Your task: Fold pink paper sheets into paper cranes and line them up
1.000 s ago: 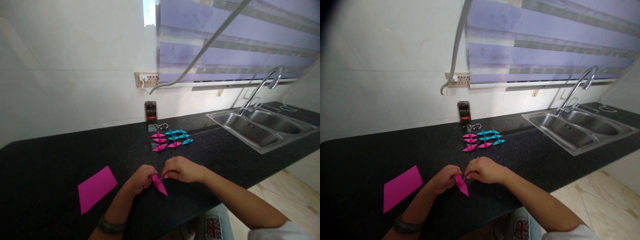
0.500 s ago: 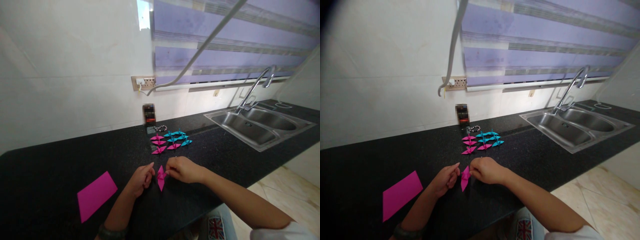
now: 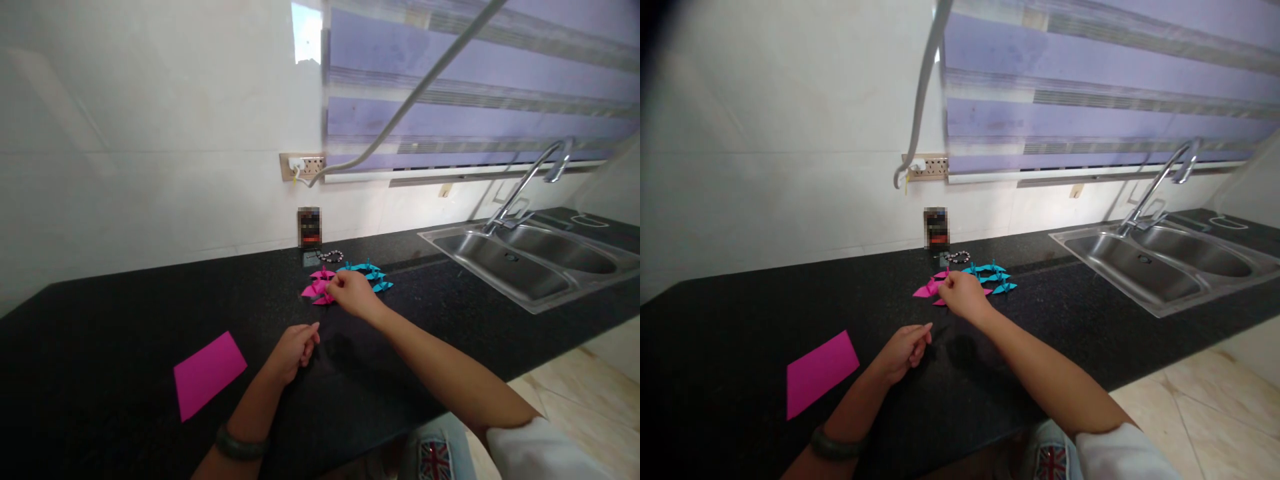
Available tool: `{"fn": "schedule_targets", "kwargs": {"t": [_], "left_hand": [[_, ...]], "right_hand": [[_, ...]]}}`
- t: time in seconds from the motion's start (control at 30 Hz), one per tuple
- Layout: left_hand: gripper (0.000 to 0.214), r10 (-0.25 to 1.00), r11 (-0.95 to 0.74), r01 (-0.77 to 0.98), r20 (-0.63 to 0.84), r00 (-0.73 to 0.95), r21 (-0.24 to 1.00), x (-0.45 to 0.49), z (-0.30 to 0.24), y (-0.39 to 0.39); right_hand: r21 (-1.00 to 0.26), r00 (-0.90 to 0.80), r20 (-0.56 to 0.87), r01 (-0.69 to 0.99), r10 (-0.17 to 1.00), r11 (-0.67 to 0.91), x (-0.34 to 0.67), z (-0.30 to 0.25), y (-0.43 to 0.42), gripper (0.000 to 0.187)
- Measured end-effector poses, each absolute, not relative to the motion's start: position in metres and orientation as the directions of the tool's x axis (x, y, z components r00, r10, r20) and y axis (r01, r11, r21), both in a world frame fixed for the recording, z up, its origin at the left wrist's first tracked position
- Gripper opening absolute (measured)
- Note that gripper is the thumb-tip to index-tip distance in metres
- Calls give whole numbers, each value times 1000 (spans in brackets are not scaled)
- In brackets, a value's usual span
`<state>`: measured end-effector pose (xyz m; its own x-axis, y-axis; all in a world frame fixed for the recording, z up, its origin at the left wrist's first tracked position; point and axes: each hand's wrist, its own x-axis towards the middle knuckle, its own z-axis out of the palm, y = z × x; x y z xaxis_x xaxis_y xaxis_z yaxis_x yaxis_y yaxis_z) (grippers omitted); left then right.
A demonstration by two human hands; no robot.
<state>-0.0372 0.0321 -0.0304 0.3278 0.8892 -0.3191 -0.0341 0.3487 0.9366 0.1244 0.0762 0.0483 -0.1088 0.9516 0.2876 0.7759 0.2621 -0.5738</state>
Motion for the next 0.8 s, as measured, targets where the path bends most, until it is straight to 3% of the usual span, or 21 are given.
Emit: {"fn": "schedule_targets", "kwargs": {"t": [0.1,0.4,0.8], "left_hand": [[35,894,333,9,-318,316,943,-34,-30,31],[31,913,290,69,-297,279,955,-27,-33,29],[32,922,246,172,-285,263,954,-22,-37,29]], "right_hand": [[-547,17,238,829,971,120,90,60,109,20],[-484,157,84,870,984,-97,39,26,168,35],[-403,161,16,904,987,-141,36,3,180,39]]}}
